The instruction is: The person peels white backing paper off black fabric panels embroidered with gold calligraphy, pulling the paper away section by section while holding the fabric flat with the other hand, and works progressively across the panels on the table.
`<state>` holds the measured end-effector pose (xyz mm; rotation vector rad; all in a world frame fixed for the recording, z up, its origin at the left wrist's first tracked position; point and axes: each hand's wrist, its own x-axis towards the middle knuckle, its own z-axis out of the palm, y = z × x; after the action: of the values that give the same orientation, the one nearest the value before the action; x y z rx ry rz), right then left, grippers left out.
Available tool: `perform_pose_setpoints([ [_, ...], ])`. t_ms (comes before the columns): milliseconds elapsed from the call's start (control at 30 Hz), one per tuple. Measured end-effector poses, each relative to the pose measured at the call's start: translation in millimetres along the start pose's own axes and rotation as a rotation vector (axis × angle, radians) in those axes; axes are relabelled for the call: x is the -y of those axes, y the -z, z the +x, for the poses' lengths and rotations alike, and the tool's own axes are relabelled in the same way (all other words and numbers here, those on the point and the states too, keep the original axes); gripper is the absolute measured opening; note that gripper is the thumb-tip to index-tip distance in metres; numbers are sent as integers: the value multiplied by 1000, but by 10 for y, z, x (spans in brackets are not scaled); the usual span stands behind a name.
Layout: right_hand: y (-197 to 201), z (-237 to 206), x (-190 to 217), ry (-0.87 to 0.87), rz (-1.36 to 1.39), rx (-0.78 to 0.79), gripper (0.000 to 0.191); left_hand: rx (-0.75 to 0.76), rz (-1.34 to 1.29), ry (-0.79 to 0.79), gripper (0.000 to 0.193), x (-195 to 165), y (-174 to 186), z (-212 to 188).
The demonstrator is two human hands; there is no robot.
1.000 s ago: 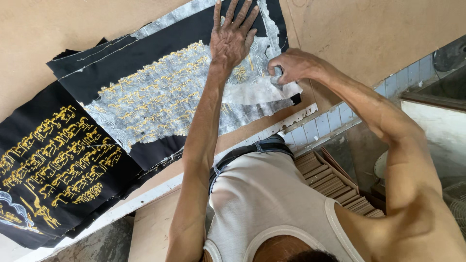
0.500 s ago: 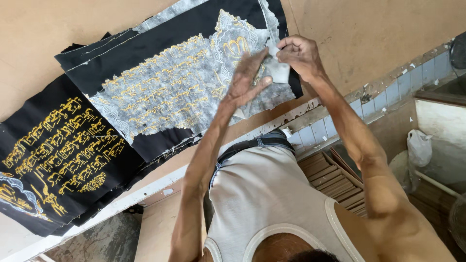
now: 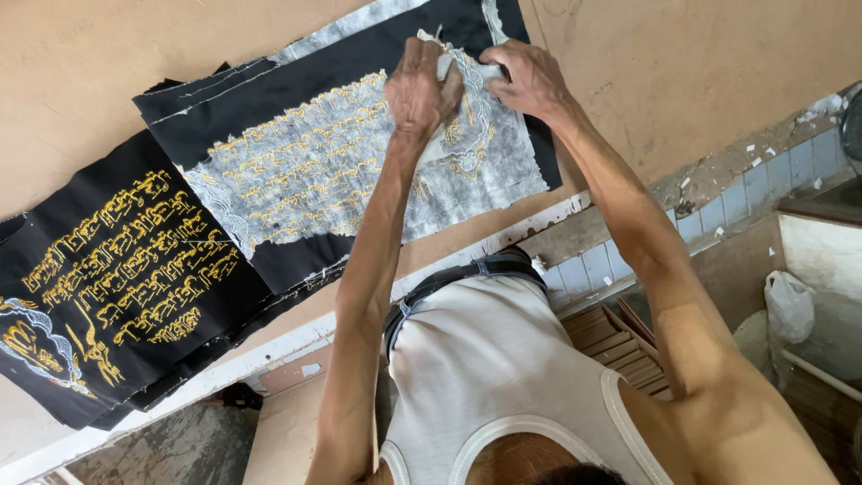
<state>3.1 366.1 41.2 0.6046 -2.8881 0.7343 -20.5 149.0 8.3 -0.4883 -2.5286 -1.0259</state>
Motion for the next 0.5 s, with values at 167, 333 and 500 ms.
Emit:
perform_pose_setpoints([
  [167,-69,127,-67,-275,264,188,9,80,113,-9,44,-129,-134,181],
  [333,-123,-111,-89,-29,290,204,15,144,143,60,51,-85,-228,142],
  [500,74,-676,27,-60,213,340,17,95,164,31,50,-52,-279,106],
])
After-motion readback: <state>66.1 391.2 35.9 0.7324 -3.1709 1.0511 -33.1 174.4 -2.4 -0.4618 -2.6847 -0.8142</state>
